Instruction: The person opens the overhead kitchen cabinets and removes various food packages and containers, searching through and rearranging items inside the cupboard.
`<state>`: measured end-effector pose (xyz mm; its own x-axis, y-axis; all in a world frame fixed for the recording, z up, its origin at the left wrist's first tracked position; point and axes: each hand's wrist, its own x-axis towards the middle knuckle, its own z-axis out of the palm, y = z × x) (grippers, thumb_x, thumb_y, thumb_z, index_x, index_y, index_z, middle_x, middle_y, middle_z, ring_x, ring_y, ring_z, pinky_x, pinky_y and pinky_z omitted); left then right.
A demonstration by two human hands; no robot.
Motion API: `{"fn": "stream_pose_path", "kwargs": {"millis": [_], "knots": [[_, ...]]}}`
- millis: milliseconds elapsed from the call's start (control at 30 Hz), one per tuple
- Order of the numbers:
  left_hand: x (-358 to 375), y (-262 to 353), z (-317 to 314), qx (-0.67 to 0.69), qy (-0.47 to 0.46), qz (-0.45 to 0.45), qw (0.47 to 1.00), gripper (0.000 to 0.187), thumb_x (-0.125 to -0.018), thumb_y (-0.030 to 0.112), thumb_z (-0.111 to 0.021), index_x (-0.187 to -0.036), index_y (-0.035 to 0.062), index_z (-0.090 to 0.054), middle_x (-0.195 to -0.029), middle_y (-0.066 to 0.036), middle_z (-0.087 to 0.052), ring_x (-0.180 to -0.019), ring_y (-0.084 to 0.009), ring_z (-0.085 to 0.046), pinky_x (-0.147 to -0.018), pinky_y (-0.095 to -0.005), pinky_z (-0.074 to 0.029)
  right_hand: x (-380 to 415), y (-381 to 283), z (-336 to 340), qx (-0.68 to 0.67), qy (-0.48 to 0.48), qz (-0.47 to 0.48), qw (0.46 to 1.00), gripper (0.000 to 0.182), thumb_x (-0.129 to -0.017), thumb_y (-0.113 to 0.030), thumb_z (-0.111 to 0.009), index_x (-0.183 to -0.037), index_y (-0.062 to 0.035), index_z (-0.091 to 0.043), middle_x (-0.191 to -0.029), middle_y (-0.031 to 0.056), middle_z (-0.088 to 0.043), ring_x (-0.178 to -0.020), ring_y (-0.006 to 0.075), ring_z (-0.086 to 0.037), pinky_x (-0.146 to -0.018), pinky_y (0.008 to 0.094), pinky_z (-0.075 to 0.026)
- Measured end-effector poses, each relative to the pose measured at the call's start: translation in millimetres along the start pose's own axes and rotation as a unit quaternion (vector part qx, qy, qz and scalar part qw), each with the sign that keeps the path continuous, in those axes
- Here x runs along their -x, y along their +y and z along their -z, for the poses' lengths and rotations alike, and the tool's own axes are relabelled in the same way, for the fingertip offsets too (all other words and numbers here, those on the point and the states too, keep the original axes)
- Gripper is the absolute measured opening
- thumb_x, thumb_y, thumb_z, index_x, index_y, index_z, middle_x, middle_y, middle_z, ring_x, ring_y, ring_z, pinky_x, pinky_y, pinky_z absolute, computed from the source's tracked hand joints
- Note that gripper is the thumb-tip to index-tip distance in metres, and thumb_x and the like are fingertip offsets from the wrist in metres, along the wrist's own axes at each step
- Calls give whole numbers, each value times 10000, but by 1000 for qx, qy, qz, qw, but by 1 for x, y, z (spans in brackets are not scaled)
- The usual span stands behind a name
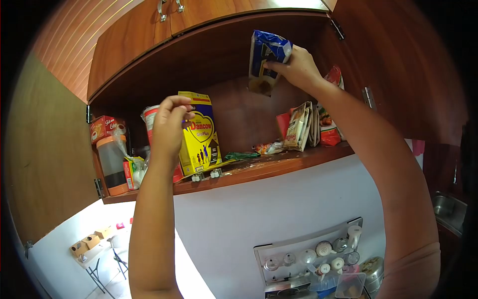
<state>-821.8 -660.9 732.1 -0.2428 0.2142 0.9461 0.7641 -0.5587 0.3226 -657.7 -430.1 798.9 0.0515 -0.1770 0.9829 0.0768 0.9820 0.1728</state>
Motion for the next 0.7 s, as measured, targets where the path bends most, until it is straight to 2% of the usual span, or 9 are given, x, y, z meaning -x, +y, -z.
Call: {"fn": "stream_pose_path", "kwargs": {"millis": [100,200,300,367,467,533,567,667,700], "knots": [[-18,-24,0,-122,-74,-28,989,171,-816,122,-466,-913,27,-569,-838,-46,-565,-792,-114,-540,-720,-245,-437,13,1,-6,-61,-10,-41,997,358,-694,-177,-697,-997,-36,-571,-830,91,-626,-766,192,-618,-677,284,-477],[-36,-36,-9,-213,-143,-32,966,199,-803,153,-480,-902,19,-589,-848,-61,-584,-788,-125,-543,-713,-256,-436,34,-1,-8,-110,78,69,988,276,-661,-246,-697,-843,-61,-600,-784,77,-600,-689,275,-592,-625,338,-462],[-55,-45,-27,-290,-210,-10,934,223,-804,180,-496,-908,16,-604,-879,-72,-604,-811,-126,-546,-705,-264,-445,40,5,-7,-65,86,114,988,273,-655,-218,-705,-847,-55,-600,-754,82,-599,-658,260,-596,-604,322,-467],[-70,-56,-37,-306,-340,43,888,271,-812,224,-505,-981,30,-591,-947,-84,-600,-860,-141,-553,-711,-279,-458,39,10,-7,-43,94,136,985,272,-651,-204,-709,-849,-51,-600,-740,85,-598,-643,253,-598,-594,314,-469],[-88,-62,-58,-348,-435,103,824,321,-822,260,-508,-1048,40,-569,-1005,-94,-590,-898,-156,-558,-724,-288,-467,37,16,-7,-194,123,73,971,263,-640,-166,-716,-850,-56,-602,-737,83,-606,-641,228,-609,-595,296,-476],[-94,-66,-71,-413,-492,172,747,367,-835,289,-505,-1109,47,-539,-1053,-101,-574,-924,-171,-559,-741,-291,-472,37,25,-11,-226,134,51,964,264,-635,-158,-719,-848,-55,-603,-745,82,-608,-645,226,-611,-595,289,-477],[-97,-75,-76,-416,-492,173,745,367,-835,289,-505,-1109,47,-539,-1053,-101,-574,-924,-171,-559,-741,-291,-472,38,29,-13,-253,142,32,956,264,-630,-150,-722,-846,-53,-604,-752,81,-611,-648,224,-613,-594,282,-478],[-105,-121,-98,-399,-594,262,648,437,-845,330,-488,-1180,49,-482,-1138,-104,-528,-1037,-200,-508,-859,-319,-425,42,34,-7,-289,144,-11,946,263,-625,-141,-724,-842,-50,-606,-770,81,-617,-661,218,-617,-601,278,-481],[-97,-129,-105,-399,-596,260,646,437,-845,330,-488,-1180,49,-482,-1138,-104,-528,-1037,-200,-508,-859,-319,-425,45,30,-5,-302,132,-36,943,261,-625,-140,-723,-840,-48,-607,-782,82,-620,-671,214,-619,-609,280,-483]]}}
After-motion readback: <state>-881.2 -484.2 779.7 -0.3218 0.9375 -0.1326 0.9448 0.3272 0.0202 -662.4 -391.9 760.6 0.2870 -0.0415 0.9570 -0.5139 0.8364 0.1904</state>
